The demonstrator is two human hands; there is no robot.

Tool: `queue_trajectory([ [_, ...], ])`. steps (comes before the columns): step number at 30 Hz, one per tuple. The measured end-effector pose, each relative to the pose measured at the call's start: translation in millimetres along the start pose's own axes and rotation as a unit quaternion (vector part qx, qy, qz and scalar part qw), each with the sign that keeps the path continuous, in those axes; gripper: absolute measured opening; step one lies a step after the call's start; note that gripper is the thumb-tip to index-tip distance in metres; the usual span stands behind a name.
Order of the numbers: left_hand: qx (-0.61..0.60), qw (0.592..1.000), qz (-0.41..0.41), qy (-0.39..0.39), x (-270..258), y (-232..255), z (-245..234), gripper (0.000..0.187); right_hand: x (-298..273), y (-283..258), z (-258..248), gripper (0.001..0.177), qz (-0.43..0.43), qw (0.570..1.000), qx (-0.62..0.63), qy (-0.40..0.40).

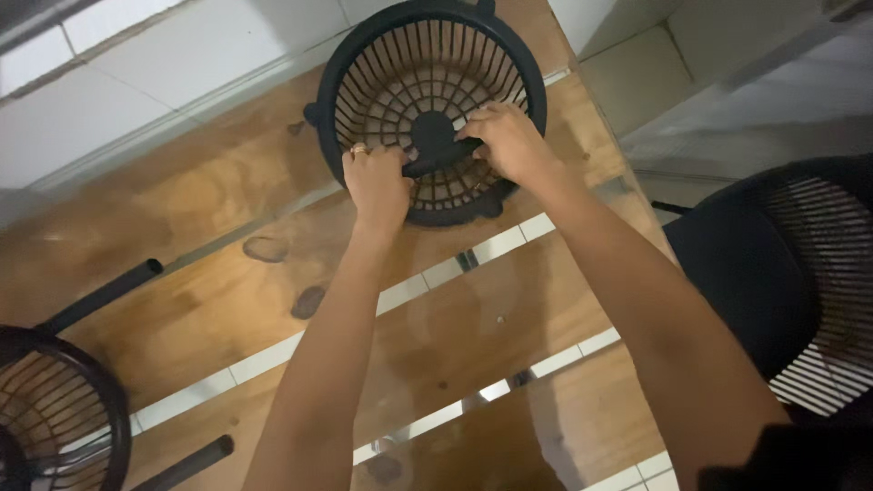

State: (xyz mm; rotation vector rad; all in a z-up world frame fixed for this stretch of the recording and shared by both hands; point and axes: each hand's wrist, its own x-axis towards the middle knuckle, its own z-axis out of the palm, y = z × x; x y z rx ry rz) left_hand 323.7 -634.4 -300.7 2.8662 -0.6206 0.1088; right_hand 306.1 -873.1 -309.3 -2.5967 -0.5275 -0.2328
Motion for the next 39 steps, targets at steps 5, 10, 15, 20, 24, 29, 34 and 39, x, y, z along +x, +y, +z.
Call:
queue_trajectory([
  [5, 0.063, 0.998, 0.013, 0.021, 14, -10, 34, 0.02, 12, 13, 25, 0.039, 0.07, 0.996, -0.017, -0.061],
  [10, 0.11, 0.993, -0.01, -0.028, 20, -12, 59, 0.003, 13, 24, 31, 0.04, 0.058, 0.993, -0.019, -0.105],
  [15, 0.073, 0.997, -0.006, 0.008, 12, 3, 35, 0.027, 13, 11, 26, 0.043, 0.055, 0.994, -0.035, -0.085],
  [20, -0.063, 0.997, -0.032, 0.021, -51, 17, -37, 0.034, 22, -29, -9, 0.052, 0.004, 0.998, -0.015, -0.057],
  [24, -0.117, 0.991, -0.027, 0.064, -146, -3, -101, 0.027, 17, -93, -30, 0.048, 0.024, 0.995, 0.079, -0.053],
  [29, -0.118, 0.983, -0.116, 0.082, -269, -68, -182, 0.026, -5, -204, -20, 0.052, -0.013, 0.994, 0.099, -0.04],
  [34, -0.096, 0.957, -0.203, 0.183, -390, -132, -254, 0.017, -30, -344, 24, 0.064, -0.064, 0.975, 0.208, -0.051],
  [39, -0.066, 0.928, -0.231, 0.285, -490, -226, -287, 0.006, -39, -480, 87, 0.08, -0.073, 0.964, 0.222, -0.123],
])
